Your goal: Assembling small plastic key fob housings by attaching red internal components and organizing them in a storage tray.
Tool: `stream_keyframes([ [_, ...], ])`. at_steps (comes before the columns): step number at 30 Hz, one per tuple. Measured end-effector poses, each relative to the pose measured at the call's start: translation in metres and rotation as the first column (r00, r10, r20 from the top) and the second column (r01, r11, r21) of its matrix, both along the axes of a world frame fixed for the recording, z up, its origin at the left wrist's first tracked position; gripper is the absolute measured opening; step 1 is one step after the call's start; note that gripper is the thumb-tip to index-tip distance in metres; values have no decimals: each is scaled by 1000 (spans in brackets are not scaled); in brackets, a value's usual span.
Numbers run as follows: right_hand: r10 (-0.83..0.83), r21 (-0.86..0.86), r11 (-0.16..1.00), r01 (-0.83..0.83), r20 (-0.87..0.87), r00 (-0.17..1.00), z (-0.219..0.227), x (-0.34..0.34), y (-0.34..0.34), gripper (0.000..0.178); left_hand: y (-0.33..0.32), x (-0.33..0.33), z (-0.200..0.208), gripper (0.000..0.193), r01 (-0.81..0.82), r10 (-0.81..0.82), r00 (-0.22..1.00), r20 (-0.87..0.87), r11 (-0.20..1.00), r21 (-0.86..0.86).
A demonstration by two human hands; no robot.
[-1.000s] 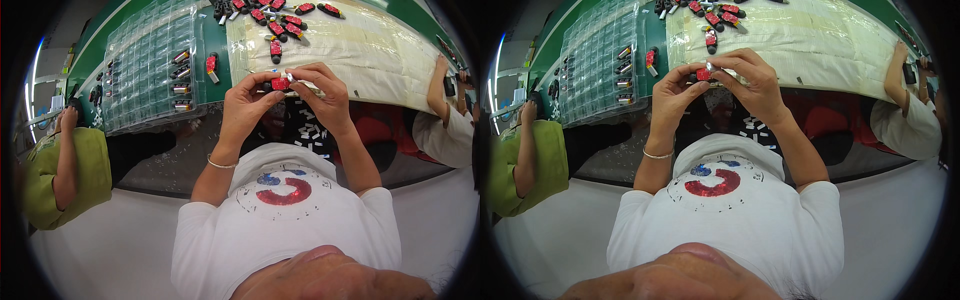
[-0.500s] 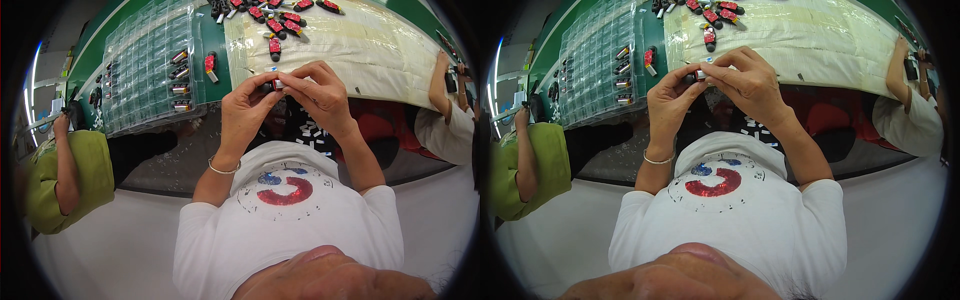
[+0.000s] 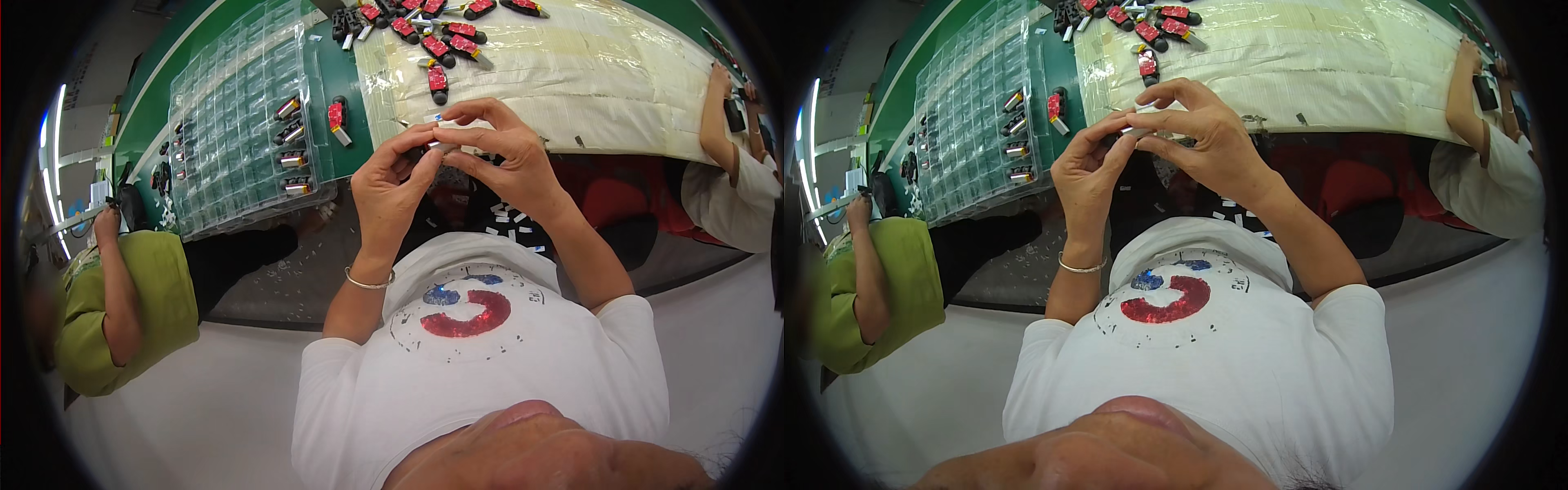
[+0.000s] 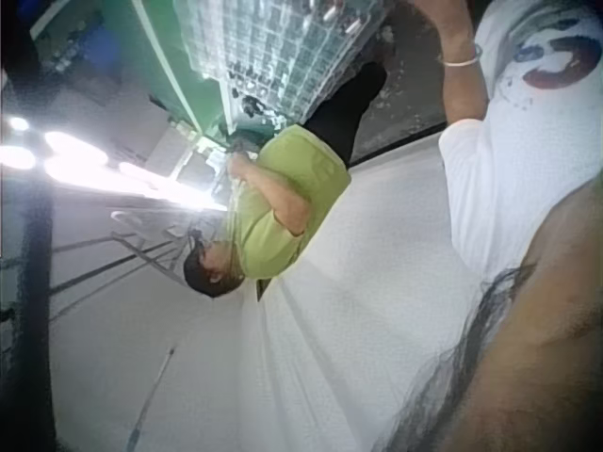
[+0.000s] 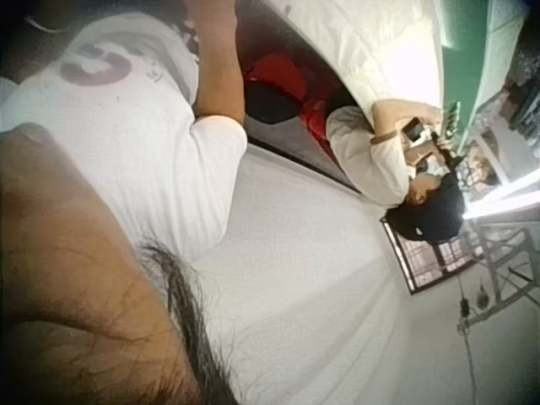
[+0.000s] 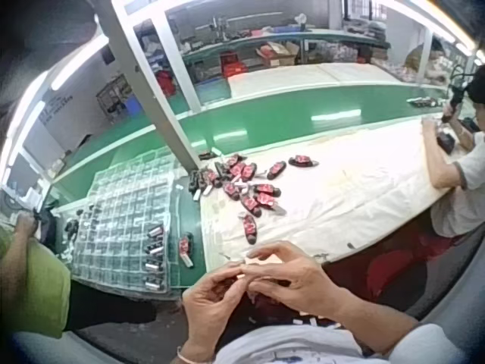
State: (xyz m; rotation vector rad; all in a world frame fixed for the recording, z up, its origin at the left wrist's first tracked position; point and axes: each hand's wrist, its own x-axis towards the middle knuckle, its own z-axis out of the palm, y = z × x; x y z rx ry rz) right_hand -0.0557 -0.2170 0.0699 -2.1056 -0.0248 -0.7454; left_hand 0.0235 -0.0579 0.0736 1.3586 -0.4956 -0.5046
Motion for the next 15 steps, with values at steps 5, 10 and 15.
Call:
stream_keyframes([
  [5,122,434,896,-95,-35,992,-1,0,-2,35,-5,0,4,23,-37,50,976,211,997,-64],
  [10,253,663,725,-185,-7,967,-20,-1,1,33,-2,-5,3,23,-62,64,950,305,998,-17],
  [15,319,785,612,-96,-134,938,-30,2,6,32,7,3,-7,25,35,-73,949,306,991,129],
])
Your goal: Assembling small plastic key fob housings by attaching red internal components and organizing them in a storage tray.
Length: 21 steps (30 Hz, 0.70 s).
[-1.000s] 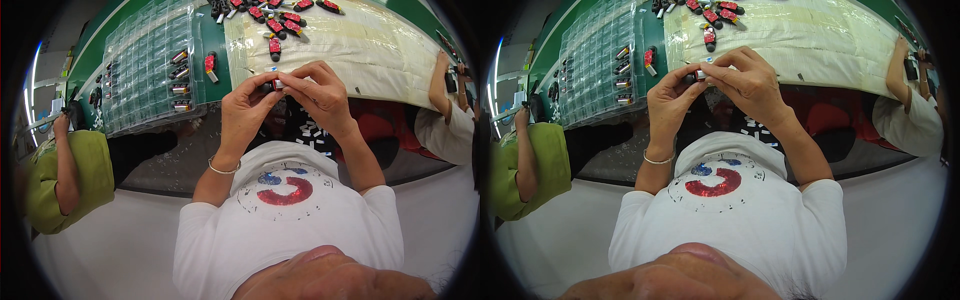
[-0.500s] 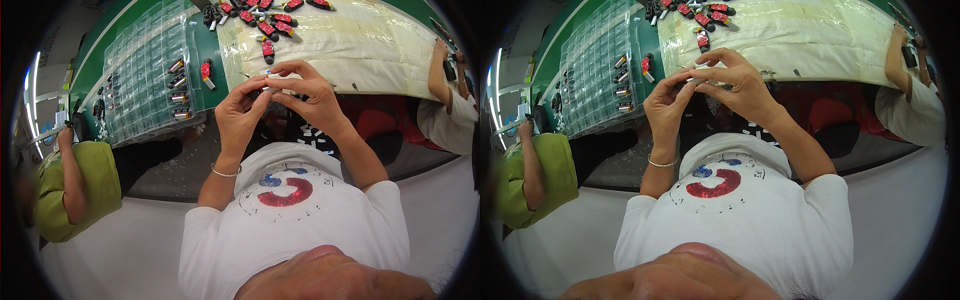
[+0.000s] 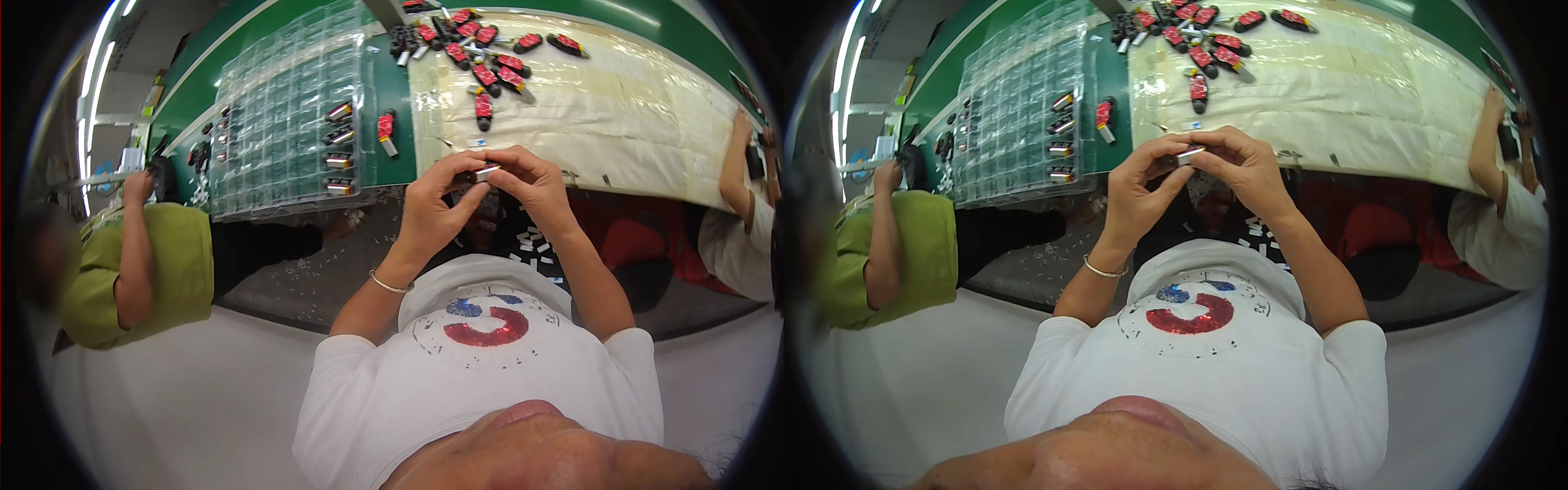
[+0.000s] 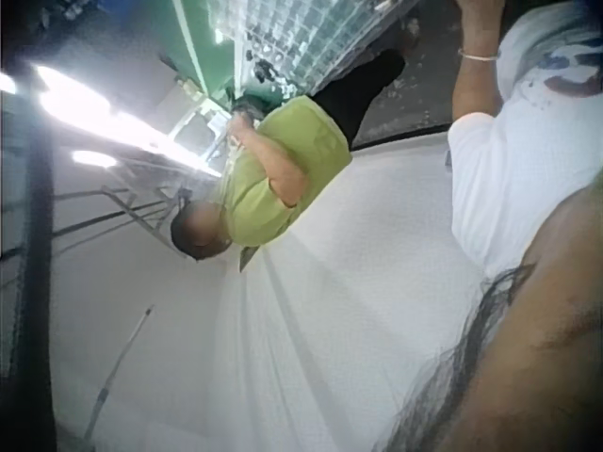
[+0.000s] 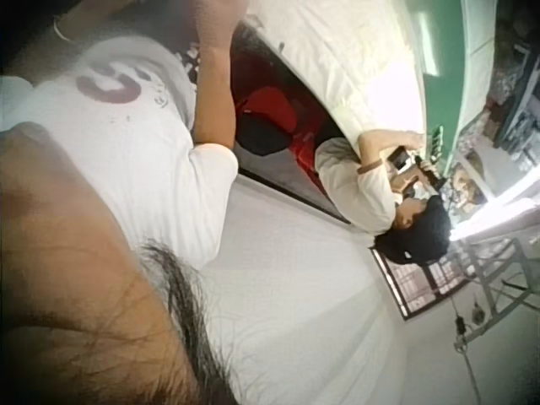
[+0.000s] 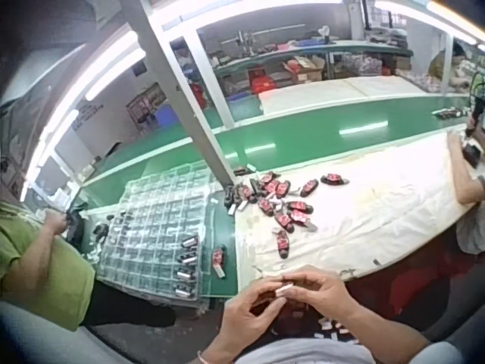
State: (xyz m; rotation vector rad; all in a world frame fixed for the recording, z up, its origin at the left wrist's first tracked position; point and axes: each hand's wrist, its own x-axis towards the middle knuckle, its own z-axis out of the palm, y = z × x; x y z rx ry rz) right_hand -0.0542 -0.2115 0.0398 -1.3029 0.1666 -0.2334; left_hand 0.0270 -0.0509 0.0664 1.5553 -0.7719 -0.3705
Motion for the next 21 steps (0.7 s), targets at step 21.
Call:
stream_keyframes([
  [21,93,-877,455,153,218,972,-11,133,70,31,67,242,-26,13,-524,291,708,644,828,202],
])
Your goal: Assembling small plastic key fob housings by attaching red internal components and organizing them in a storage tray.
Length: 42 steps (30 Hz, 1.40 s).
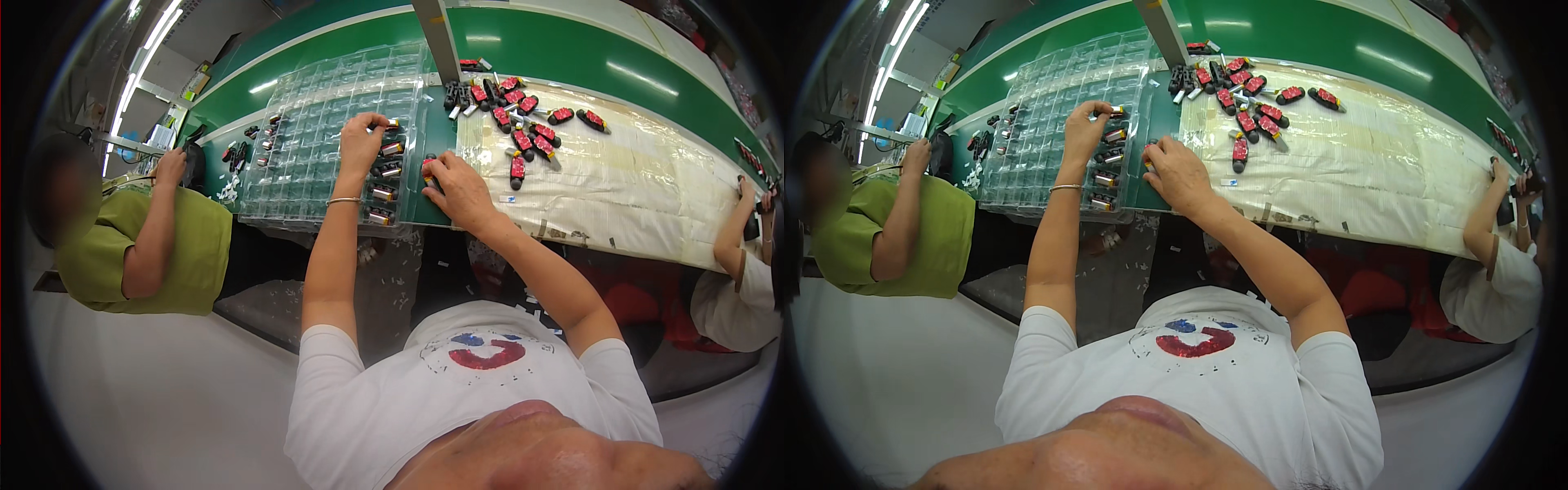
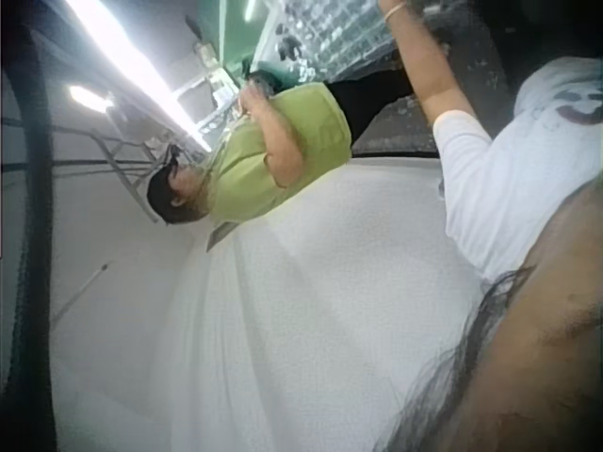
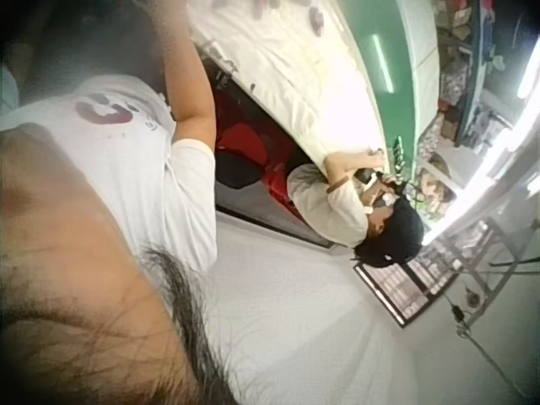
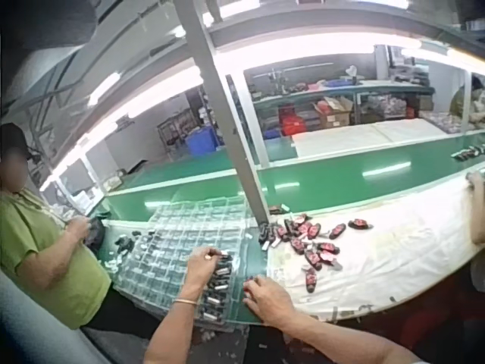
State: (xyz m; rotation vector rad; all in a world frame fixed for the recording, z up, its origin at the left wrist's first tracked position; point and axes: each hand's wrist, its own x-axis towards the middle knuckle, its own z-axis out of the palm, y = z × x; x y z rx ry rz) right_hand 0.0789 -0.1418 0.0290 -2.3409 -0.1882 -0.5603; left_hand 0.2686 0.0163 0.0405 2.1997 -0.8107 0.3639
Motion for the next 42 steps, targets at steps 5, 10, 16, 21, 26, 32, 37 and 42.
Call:
stream_keyframes([
  [5,-7,1,1000,7,76,997,-8,1,-18,17,-4,2,14,18,94,-85,988,-126,993,66],
  [10,22,342,940,-5,-44,999,6,-21,-29,16,-6,2,11,21,182,-204,975,85,960,213],
  [16,150,442,893,-79,-130,980,29,-56,-39,22,-18,-70,33,25,276,-339,902,-265,928,-248],
  [21,222,594,784,-179,1,975,28,-73,-55,23,-47,-159,39,47,455,-616,420,-666,779,-432],
  [26,105,603,797,-29,-92,990,34,-91,-58,17,-47,-176,18,34,403,-592,350,-726,795,-454],
  [32,213,786,615,64,-244,946,40,-110,-63,18,-52,-200,24,24,299,-513,271,-815,849,-435],
  [37,283,801,598,41,-259,923,36,-119,-71,19,-52,-207,16,22,396,-514,402,-758,844,-362],
  [42,358,861,508,7,-218,908,26,-128,-73,23,-58,-215,10,22,341,-569,368,-735,818,-463],
])
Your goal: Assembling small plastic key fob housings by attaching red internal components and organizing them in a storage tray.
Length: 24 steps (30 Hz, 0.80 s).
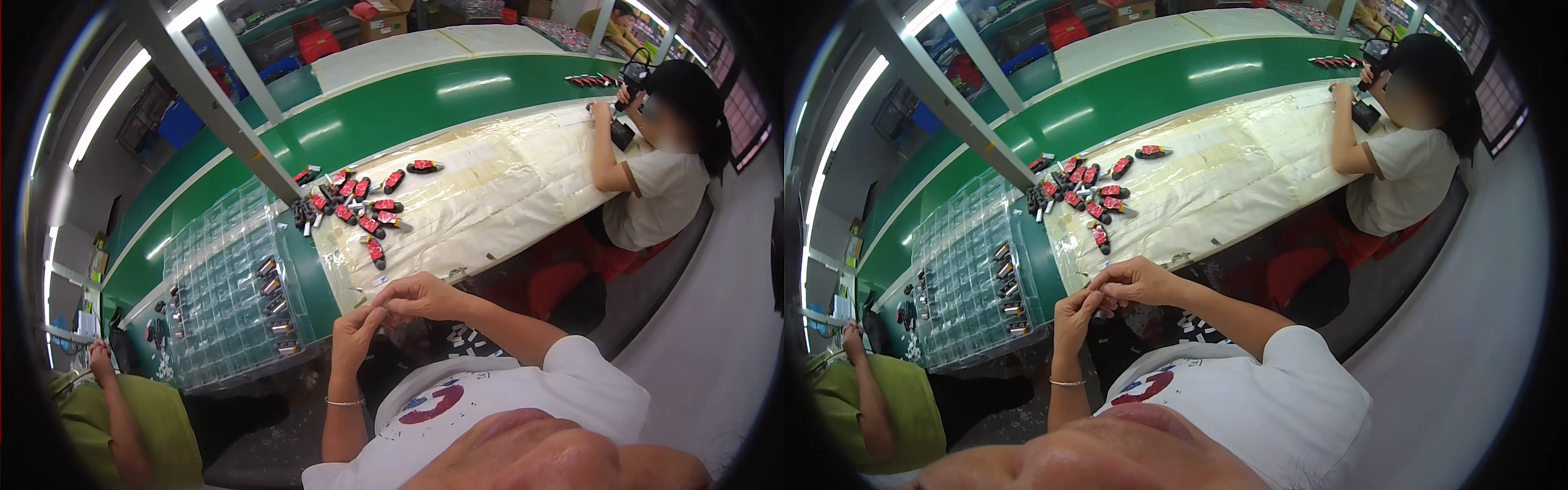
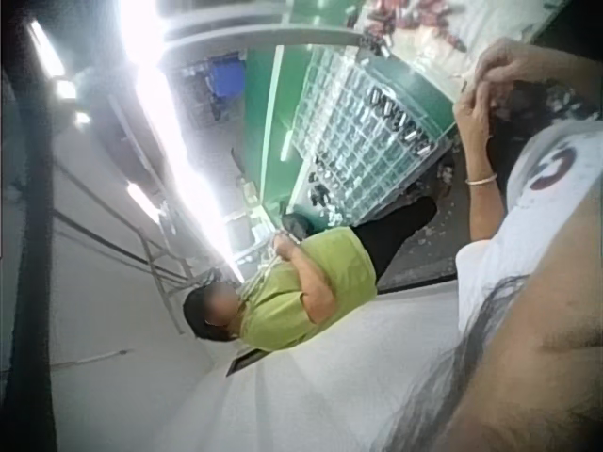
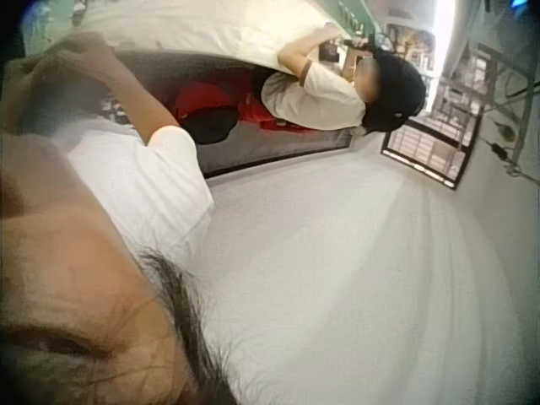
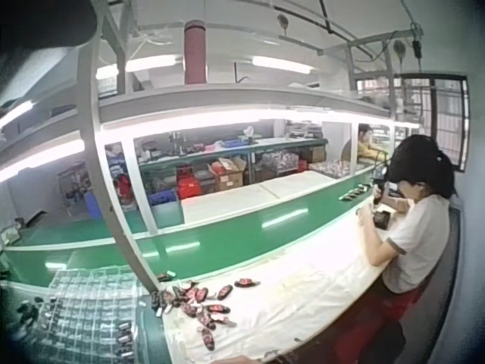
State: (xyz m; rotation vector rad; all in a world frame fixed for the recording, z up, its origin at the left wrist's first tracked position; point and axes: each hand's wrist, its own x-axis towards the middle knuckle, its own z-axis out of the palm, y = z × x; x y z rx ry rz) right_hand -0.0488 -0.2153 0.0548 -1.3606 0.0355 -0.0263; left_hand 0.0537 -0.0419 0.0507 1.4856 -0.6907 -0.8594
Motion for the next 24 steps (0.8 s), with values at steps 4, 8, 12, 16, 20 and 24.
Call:
stream_keyframes([
  [4,50,-34,998,-48,53,997,12,-5,1,31,6,-2,5,20,-46,44,999,-33,996,-75],
  [8,20,15,1000,-21,57,998,5,-3,3,32,4,-5,2,22,-118,112,992,-64,989,-89],
  [12,-26,93,995,22,40,999,5,-4,5,31,5,-9,7,20,-177,178,984,25,982,-61],
  [16,-29,209,977,29,-3,1000,5,-1,5,29,5,-9,7,14,-220,226,966,123,973,-64],
  [20,-58,224,973,62,-26,998,6,2,3,28,1,-7,10,14,-226,223,949,222,974,-11],
  [24,-89,-88,992,95,75,993,-1,0,-1,28,1,-8,15,15,-192,184,962,203,981,21],
])
